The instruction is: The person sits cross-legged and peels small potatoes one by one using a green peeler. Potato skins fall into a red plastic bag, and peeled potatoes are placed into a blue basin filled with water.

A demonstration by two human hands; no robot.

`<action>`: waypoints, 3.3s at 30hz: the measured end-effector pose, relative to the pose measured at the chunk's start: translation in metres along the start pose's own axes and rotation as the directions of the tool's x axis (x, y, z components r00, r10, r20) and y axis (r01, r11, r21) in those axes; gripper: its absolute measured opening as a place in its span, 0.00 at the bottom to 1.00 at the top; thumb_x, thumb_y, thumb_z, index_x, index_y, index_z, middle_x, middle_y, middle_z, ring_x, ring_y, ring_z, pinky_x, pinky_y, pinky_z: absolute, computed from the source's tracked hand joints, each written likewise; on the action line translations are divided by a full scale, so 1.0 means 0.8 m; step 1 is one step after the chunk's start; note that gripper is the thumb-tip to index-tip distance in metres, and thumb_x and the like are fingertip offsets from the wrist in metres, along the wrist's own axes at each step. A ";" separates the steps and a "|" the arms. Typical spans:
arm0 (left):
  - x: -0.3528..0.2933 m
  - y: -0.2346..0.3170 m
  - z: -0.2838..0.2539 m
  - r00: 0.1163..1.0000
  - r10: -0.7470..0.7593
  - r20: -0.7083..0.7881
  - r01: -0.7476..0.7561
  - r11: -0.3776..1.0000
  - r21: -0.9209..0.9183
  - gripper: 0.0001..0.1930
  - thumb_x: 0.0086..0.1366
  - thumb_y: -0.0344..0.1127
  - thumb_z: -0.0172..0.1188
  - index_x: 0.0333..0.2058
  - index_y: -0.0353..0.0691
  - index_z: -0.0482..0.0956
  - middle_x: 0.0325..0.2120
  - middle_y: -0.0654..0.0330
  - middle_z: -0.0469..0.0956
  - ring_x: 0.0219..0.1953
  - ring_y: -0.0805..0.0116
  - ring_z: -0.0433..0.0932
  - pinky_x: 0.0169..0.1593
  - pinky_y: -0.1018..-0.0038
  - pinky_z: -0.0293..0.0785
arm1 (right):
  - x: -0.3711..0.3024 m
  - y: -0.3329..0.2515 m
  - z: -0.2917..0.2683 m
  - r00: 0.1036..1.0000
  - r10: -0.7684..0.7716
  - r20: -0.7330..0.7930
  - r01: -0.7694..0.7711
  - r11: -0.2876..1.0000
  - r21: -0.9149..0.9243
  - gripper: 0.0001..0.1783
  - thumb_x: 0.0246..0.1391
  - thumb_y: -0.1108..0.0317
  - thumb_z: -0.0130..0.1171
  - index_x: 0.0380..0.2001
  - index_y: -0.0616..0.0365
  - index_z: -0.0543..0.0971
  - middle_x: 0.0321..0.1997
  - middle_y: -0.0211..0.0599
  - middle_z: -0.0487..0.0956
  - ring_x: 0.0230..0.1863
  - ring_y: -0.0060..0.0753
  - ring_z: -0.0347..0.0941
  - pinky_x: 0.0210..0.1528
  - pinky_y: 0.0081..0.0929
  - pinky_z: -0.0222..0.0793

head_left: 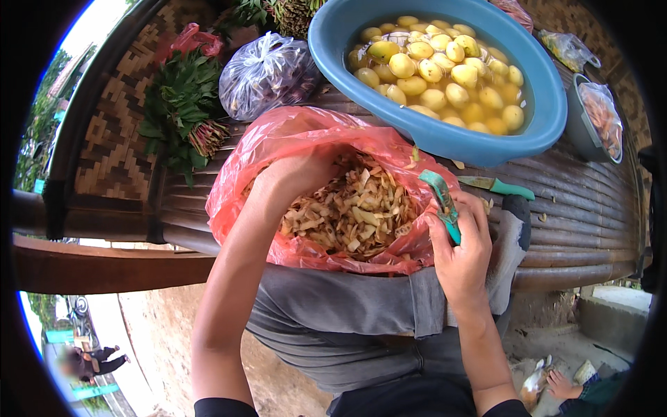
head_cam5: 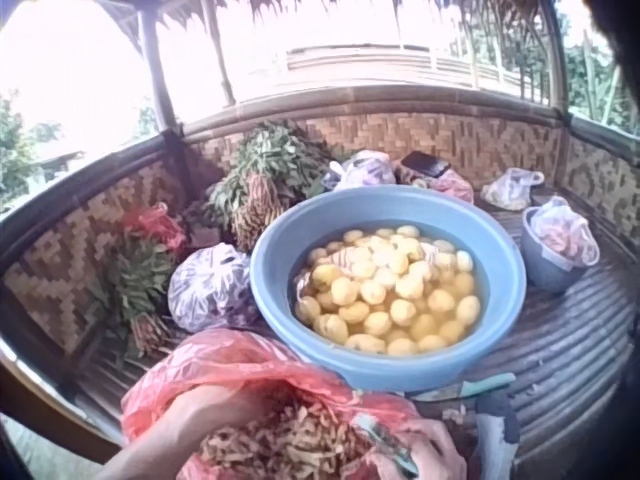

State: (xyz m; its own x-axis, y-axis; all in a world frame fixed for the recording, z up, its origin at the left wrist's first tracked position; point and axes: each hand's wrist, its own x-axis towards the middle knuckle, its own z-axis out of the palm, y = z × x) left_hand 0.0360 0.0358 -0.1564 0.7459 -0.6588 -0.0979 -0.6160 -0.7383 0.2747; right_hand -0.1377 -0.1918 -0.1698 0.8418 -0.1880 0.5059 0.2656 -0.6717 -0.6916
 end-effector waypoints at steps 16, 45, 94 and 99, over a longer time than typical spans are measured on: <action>-0.001 -0.077 0.007 0.978 -0.077 -0.191 0.105 0.984 0.141 0.28 0.55 0.56 0.69 0.52 0.49 0.80 0.55 0.54 0.74 0.56 0.52 0.72 0.59 0.59 0.69 | 0.013 0.005 0.006 0.962 0.211 0.174 -0.230 0.969 0.096 0.20 0.55 0.72 0.64 0.50 0.64 0.72 0.36 0.52 0.81 0.34 0.48 0.79 0.39 0.34 0.73; -0.021 0.013 -0.026 0.993 0.104 0.061 -0.100 0.992 -0.071 0.29 0.66 0.50 0.59 0.64 0.48 0.68 0.62 0.54 0.68 0.62 0.52 0.69 0.65 0.60 0.64 | 0.032 -0.026 -0.019 0.964 0.200 0.178 -0.254 0.891 0.376 0.13 0.56 0.80 0.61 0.45 0.61 0.76 0.39 0.27 0.78 0.39 0.12 0.70 0.44 0.15 0.68; -0.088 0.111 0.019 0.780 -0.574 -0.250 -0.128 0.244 -0.961 0.19 0.78 0.47 0.41 0.47 0.37 0.74 0.29 0.65 0.73 0.28 0.82 0.69 0.31 0.81 0.67 | 0.043 -0.068 0.002 0.972 -0.155 0.179 0.122 0.976 0.183 0.29 0.46 0.71 0.73 0.52 0.65 0.76 0.49 0.47 0.78 0.47 0.42 0.76 0.50 0.32 0.72; -0.080 0.119 0.039 0.796 -0.554 -0.242 -0.170 0.179 -0.969 0.23 0.79 0.47 0.38 0.49 0.33 0.74 0.32 0.62 0.77 0.35 0.76 0.73 0.42 0.74 0.72 | 0.064 -0.065 0.040 0.895 -0.023 0.445 -0.065 0.981 0.180 0.30 0.43 0.73 0.74 0.52 0.63 0.76 0.50 0.37 0.78 0.47 0.24 0.75 0.50 0.23 0.70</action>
State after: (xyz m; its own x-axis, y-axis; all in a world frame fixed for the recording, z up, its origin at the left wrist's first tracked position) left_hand -0.0781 0.0029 -0.1537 0.9968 -0.0802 0.0015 0.0082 0.1201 0.9927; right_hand -0.0932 -0.1442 -0.1243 0.9566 0.1656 0.2396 0.2911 -0.5178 -0.8044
